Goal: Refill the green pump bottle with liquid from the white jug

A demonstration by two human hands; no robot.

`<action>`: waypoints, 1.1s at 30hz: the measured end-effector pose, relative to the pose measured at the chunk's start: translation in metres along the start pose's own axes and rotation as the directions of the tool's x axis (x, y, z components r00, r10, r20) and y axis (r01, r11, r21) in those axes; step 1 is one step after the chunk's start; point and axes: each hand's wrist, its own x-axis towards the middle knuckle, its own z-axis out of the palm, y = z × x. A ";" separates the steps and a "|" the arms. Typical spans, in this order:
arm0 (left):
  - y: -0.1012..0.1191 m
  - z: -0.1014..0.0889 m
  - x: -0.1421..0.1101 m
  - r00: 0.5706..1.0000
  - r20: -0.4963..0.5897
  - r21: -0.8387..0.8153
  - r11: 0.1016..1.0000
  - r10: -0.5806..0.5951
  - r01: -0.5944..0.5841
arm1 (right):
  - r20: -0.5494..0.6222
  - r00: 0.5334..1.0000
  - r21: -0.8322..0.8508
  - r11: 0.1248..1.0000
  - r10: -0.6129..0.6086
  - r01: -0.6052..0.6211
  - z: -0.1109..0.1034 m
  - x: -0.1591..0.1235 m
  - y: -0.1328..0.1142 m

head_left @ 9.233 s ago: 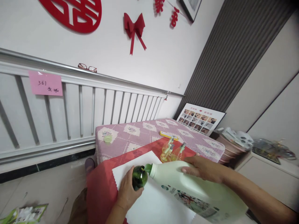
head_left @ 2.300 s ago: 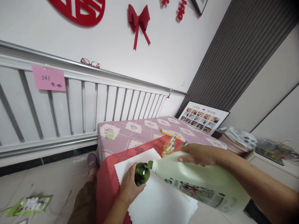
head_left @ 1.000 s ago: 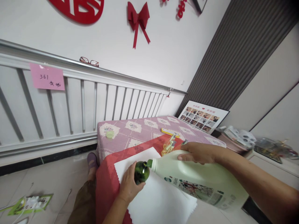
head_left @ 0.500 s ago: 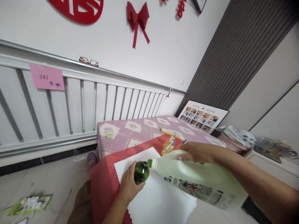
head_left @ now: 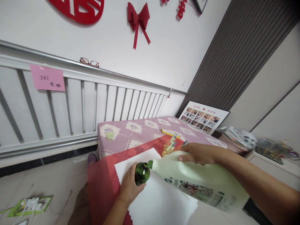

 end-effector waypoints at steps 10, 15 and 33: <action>0.004 -0.003 0.001 1.000 0.026 0.008 1.000 -0.018 0.018 | 0.074 0.997 0.017 1.000 0.005 -0.006 -0.002 0.002 -0.001; 0.004 -0.004 0.000 0.999 0.031 0.009 1.000 -0.023 0.023 | 0.068 0.998 0.027 1.000 -0.010 0.008 -0.002 0.000 -0.001; 0.007 -0.006 0.001 0.997 0.061 0.028 0.999 -0.039 0.038 | 0.070 0.998 0.027 1.000 0.007 -0.008 -0.002 0.001 -0.003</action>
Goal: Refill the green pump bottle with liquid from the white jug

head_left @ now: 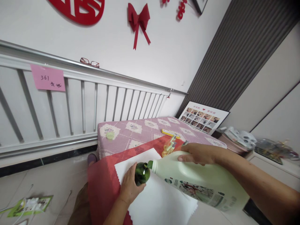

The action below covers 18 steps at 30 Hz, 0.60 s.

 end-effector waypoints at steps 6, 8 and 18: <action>0.001 0.001 0.001 1.000 -0.008 -0.004 1.000 0.000 0.000 | 0.010 1.000 0.017 1.000 0.013 -0.013 0.000 0.002 0.003; 0.001 0.001 0.001 1.000 -0.009 -0.005 1.000 0.004 -0.004 | 0.006 1.000 0.030 1.000 0.008 -0.008 -0.001 0.002 0.004; -0.001 0.001 0.000 1.000 -0.010 -0.004 1.000 0.006 -0.006 | 0.006 1.000 0.004 1.000 0.018 -0.018 -0.001 0.001 0.000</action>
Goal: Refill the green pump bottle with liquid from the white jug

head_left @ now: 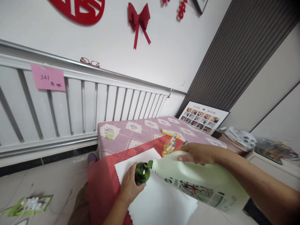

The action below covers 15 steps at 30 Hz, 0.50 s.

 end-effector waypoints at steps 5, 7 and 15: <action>-0.001 0.001 0.001 1.000 0.002 -0.001 1.000 0.010 -0.010 | 0.001 1.000 -0.008 1.000 -0.007 0.007 -0.001 0.002 0.002; -0.002 0.001 0.001 1.000 0.000 0.000 1.000 0.013 -0.013 | 0.006 1.000 -0.006 1.000 -0.003 0.003 -0.001 0.002 0.002; 0.000 0.000 -0.001 1.000 -0.004 -0.002 1.000 0.013 -0.013 | 0.014 1.000 -0.023 1.000 0.006 -0.006 -0.002 -0.004 -0.007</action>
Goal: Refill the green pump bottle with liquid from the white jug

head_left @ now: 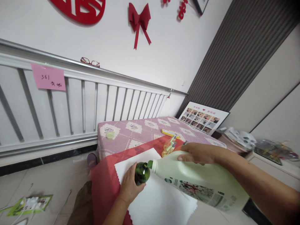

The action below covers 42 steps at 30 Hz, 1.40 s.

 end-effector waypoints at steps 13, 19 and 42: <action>-0.001 0.001 0.001 1.000 -0.021 -0.009 1.000 0.011 -0.011 | -0.013 1.000 0.056 0.998 -0.020 0.021 0.000 0.005 0.010; 0.000 0.000 0.000 1.000 -0.012 -0.001 1.000 0.002 -0.002 | -0.023 1.000 0.008 1.000 -0.008 0.008 0.000 0.000 0.002; 0.003 -0.001 -0.001 1.000 -0.017 -0.017 1.000 -0.013 0.013 | -0.012 1.000 -0.014 1.000 0.008 -0.008 -0.001 0.000 0.000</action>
